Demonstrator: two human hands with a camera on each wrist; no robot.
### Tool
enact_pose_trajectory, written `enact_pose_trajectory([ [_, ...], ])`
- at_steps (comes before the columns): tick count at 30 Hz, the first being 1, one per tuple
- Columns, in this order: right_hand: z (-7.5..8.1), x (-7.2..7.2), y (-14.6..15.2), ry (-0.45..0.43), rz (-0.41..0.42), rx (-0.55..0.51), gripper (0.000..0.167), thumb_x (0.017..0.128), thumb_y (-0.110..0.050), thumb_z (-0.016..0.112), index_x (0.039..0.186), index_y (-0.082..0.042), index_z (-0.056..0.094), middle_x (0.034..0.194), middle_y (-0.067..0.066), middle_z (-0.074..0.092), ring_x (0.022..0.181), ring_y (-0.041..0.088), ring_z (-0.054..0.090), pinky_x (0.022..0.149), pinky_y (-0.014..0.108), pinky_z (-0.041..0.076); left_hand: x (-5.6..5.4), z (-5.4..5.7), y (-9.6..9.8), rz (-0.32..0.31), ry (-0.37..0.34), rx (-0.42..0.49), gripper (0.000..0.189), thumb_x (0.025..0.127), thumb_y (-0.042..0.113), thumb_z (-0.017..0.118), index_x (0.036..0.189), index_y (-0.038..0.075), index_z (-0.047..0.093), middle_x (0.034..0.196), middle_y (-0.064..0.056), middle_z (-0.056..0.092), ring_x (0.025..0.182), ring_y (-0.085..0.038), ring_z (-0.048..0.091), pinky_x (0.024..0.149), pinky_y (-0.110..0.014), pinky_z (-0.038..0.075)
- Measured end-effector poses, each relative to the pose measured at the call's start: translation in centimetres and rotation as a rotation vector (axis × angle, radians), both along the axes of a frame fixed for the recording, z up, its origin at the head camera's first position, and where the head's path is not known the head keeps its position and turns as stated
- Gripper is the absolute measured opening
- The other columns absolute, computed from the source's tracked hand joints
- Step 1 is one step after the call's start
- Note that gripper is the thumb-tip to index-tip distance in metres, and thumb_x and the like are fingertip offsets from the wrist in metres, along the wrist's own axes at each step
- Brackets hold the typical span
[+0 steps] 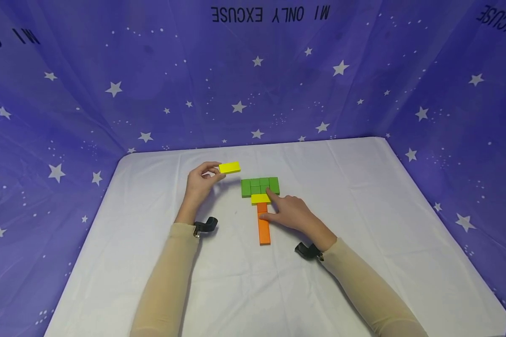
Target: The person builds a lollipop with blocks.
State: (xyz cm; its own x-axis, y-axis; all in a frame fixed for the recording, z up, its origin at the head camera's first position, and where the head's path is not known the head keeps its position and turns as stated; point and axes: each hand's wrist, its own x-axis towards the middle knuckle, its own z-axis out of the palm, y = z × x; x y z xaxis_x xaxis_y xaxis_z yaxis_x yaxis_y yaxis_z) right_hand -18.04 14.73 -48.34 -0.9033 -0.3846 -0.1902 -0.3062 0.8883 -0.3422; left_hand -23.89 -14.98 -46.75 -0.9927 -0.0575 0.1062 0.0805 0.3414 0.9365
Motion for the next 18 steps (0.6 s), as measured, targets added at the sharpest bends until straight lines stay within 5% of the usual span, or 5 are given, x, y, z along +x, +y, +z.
enact_pose_trajectory([
  [18,-0.1,-0.1,0.0,-0.017,-0.018,0.010,0.100,0.091,-0.075,0.065,0.168,-0.019,0.034,0.063,-0.002,0.038,0.060,0.018,0.039,0.058,0.032,0.030,-1.3,-0.5,2.8,-0.068,0.000,-0.064,0.034,0.089,0.024,0.085,0.122,0.020,0.077,0.096,0.003,0.072,0.069,-0.011,0.045,0.065,-0.024,0.037],
])
